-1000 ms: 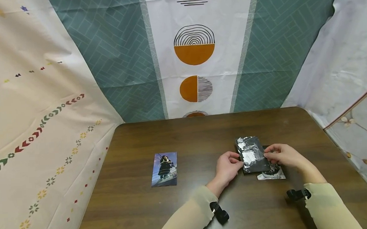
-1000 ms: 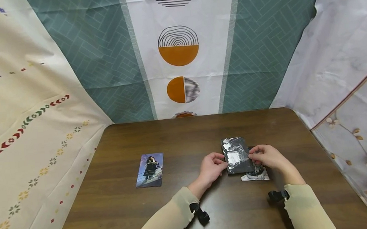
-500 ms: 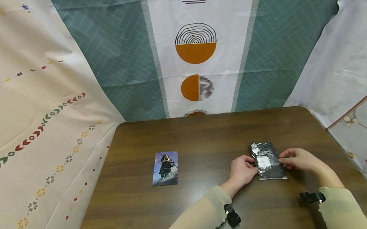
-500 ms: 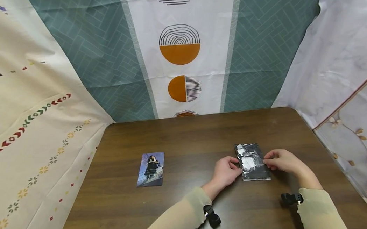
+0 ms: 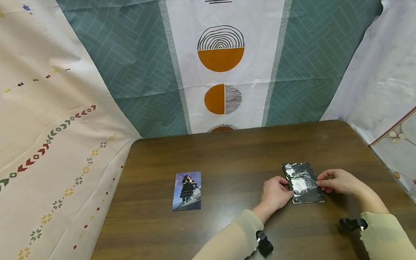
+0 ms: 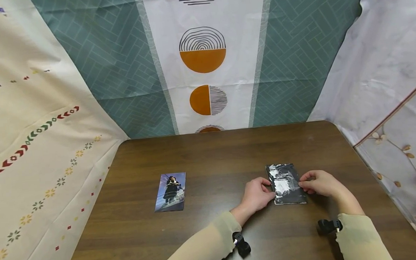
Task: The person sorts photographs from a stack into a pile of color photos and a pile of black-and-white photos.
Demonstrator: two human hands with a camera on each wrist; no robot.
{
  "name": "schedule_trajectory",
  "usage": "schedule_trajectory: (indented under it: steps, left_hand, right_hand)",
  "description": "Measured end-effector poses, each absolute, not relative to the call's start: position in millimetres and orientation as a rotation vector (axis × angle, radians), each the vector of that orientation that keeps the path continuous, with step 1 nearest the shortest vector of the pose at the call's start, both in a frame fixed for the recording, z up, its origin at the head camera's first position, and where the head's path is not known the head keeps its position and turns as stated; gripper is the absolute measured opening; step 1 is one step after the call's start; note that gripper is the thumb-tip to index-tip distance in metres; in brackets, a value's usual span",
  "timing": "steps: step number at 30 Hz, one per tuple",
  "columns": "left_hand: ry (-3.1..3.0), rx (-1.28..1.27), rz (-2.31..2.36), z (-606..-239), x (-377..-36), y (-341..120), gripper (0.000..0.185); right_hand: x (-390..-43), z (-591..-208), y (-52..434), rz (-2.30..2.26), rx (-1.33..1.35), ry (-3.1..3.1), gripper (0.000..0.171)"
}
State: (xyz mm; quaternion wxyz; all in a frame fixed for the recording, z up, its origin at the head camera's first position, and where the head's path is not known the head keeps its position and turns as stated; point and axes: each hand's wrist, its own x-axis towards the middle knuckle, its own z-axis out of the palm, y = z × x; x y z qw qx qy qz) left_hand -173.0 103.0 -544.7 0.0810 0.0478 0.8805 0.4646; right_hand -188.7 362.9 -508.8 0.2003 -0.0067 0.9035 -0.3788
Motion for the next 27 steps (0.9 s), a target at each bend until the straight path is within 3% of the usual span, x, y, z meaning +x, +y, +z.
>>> schedule_trajectory:
  steps: [27]
  left_hand:
    - [2.623,0.194,1.326,-541.5,-171.1,99.4,0.028]
  right_hand:
    - [-187.1,-512.2,362.4,-1.051,-0.008,2.503,0.034]
